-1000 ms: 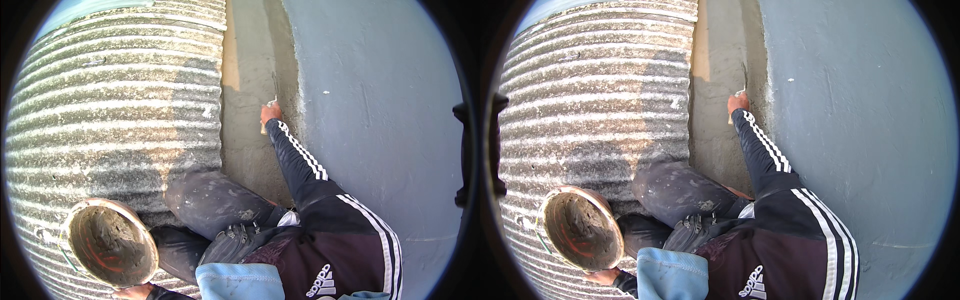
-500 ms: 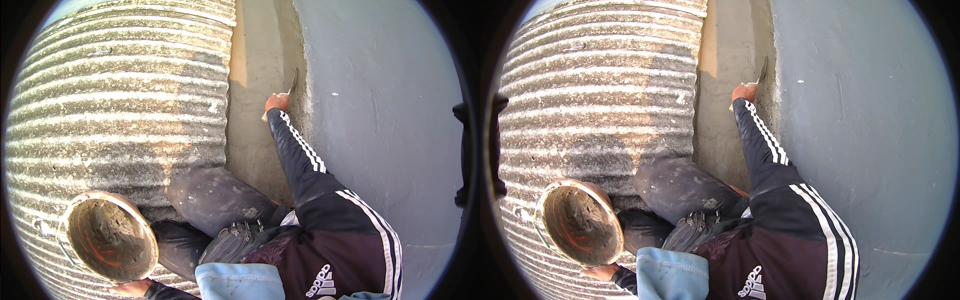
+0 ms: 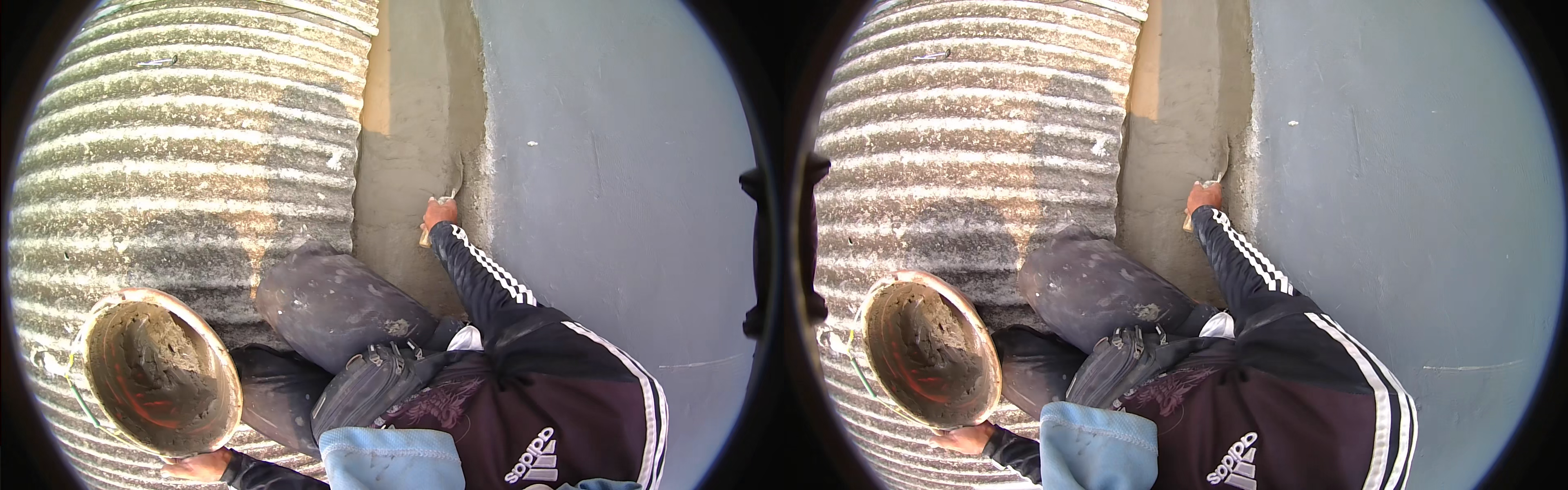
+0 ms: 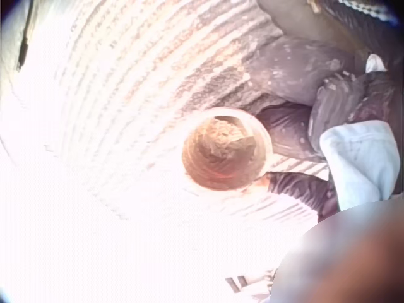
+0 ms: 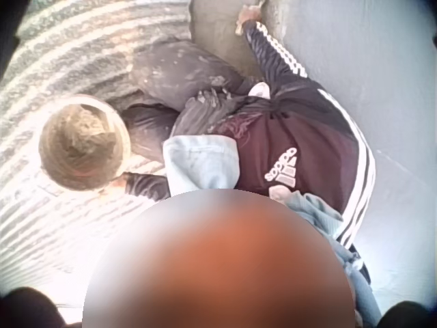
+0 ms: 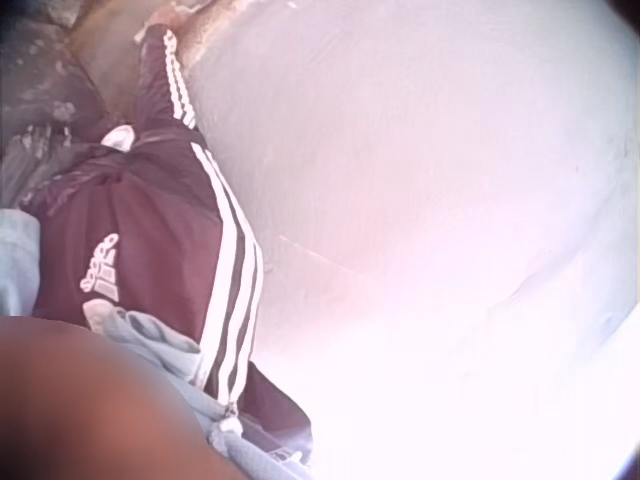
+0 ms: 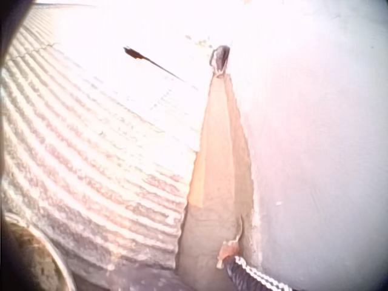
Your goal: The person scoops cement from a bucket with a trowel and spreads it along the junction between a corrugated roof and a wall. They repeatedly smooth the cement to create a continuous seal along the edge.
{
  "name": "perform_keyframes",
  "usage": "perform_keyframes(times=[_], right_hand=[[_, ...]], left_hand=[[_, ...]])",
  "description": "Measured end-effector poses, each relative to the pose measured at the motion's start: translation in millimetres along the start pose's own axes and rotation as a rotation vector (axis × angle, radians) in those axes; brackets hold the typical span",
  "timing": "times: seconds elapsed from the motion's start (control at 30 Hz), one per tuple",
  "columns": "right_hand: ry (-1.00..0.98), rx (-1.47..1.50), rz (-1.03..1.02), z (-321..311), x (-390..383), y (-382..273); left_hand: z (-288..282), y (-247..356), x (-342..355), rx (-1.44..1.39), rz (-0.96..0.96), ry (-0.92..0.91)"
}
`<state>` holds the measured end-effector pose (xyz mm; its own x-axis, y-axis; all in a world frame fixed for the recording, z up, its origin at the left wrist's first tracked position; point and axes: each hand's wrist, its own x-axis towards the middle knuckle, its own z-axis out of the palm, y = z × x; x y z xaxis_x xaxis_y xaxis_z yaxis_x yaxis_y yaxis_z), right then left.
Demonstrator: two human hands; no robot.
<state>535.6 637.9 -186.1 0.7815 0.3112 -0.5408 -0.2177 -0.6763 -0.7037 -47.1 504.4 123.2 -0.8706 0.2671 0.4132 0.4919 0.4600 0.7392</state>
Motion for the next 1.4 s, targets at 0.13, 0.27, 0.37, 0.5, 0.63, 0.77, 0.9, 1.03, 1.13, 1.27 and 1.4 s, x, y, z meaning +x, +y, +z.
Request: perform_keyframes(times=[0.13,0.27,0.37,0.5,0.63,0.77,0.9,1.03,1.13,1.27,1.4], right_hand=[[-0.044,0.187,-0.016,-18,1,2],[-0.122,0.406,0.128,-30,-21,13],[-0.151,0.407,0.252,-36,-65,43],[-0.222,0.202,0.206,-29,-79,42],[-0.345,0.159,0.004,0,-23,-17],[-0.342,0.295,0.105,26,40,-76],[-0.426,-0.084,0.107,18,70,-86],[-0.664,-0.239,0.107,13,65,-84],[-0.771,-0.426,0.096,5,42,-79],[-0.959,-0.401,0.094,-13,8,-53],[-0.671,-0.067,0.113,-14,12,-31]], left_hand=[[1,5,-2,-0.290,-0.106,-0.082],[3,-4,-5,-0.138,-0.014,0.008],[1,-14,4,-0.220,-0.002,-0.055],[-1,-26,5,-0.140,-0.085,-0.010],[-1,-23,8,-0.114,-0.038,-0.053],[-1,-16,8,-0.206,-0.158,-0.015],[-2,-19,7,-0.093,-0.086,-0.044],[-5,-22,13,-0.145,-0.129,-0.055],[-5,-16,15,-0.233,-0.192,-0.128],[0,-4,6,-0.355,-0.178,-0.001],[-2,-4,13,-0.045,-0.108,-0.036]])
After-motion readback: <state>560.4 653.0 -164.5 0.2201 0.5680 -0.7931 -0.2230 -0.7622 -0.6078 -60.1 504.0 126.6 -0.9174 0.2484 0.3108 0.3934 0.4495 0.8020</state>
